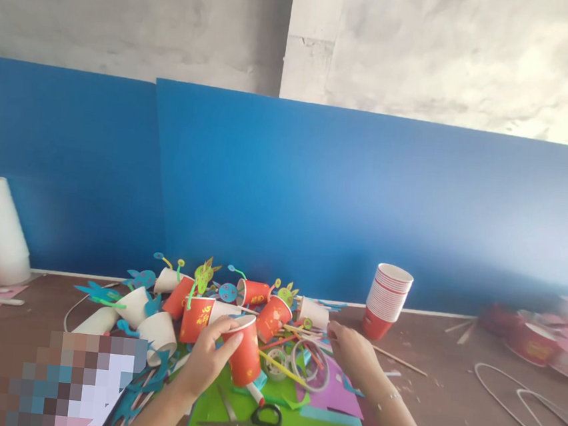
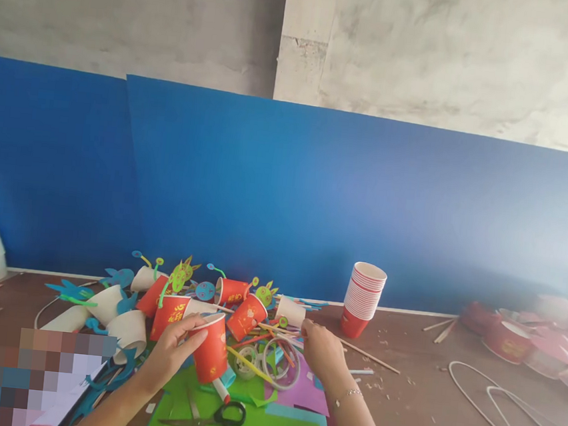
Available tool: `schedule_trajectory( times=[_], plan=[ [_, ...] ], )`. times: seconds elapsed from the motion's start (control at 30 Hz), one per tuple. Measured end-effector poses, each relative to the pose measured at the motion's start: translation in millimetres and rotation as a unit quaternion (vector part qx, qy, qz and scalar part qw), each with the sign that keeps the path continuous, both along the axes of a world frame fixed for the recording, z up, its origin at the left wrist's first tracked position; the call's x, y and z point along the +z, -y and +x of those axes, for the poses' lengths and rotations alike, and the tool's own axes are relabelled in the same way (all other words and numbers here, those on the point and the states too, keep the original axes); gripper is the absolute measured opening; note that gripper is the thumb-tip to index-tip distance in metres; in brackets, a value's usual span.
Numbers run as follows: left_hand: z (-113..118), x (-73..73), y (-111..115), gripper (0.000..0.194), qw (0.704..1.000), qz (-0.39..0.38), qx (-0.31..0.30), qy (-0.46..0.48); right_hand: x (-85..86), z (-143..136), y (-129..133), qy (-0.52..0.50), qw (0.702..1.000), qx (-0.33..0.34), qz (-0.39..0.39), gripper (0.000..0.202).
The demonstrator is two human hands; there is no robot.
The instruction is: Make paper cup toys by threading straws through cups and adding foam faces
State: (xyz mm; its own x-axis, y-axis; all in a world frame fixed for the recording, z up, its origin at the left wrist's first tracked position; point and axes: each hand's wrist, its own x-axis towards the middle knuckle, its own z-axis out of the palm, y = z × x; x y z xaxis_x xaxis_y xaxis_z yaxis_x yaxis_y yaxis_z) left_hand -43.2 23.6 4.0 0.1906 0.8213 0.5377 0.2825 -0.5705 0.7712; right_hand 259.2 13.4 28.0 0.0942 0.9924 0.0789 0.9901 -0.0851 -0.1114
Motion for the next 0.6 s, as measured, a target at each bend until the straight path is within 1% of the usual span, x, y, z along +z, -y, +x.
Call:
schedule_trajectory(
  times=[0.1,0.17,0.23,0.3,0.37,0.47,0.53,0.6],
  plan=[
    [0,4.4,3,0.019,0.999,-0.021,-0.037,0.003,15.9,2,7,-0.004,1.0,-0.001,0.006,0.026],
    [0,7.1,5,0.015,0.997,-0.028,-0.066,-0.007,24.9,-2,12,-0.021,0.999,0.014,0.024,0.025],
    [1,8.9,8,0.014,0.994,-0.035,-0.099,-0.024,31.5,-10,17,-0.068,0.994,0.062,0.05,0.022],
    [3,9.5,9,0.014,0.992,-0.033,-0.116,-0.031,35.9,-20,21,-0.126,0.983,0.115,0.065,0.018],
    [6,9.4,9,0.013,0.994,-0.02,-0.105,-0.026,39.0,-29,24,-0.164,0.973,0.151,0.061,0.019],
    [7,9.8,9,0.013,0.998,-0.007,-0.066,-0.02,42.6,-38,30,-0.191,0.963,0.184,0.041,0.024],
    [6,10.7,11,0.014,0.998,0.001,-0.053,-0.027,44.7,-41,34,-0.206,0.959,0.192,0.034,0.028],
    [4,11.5,13,0.013,0.998,0.003,-0.056,-0.034,46.4,-44,37,-0.215,0.956,0.19,0.054,0.027]
  ],
)
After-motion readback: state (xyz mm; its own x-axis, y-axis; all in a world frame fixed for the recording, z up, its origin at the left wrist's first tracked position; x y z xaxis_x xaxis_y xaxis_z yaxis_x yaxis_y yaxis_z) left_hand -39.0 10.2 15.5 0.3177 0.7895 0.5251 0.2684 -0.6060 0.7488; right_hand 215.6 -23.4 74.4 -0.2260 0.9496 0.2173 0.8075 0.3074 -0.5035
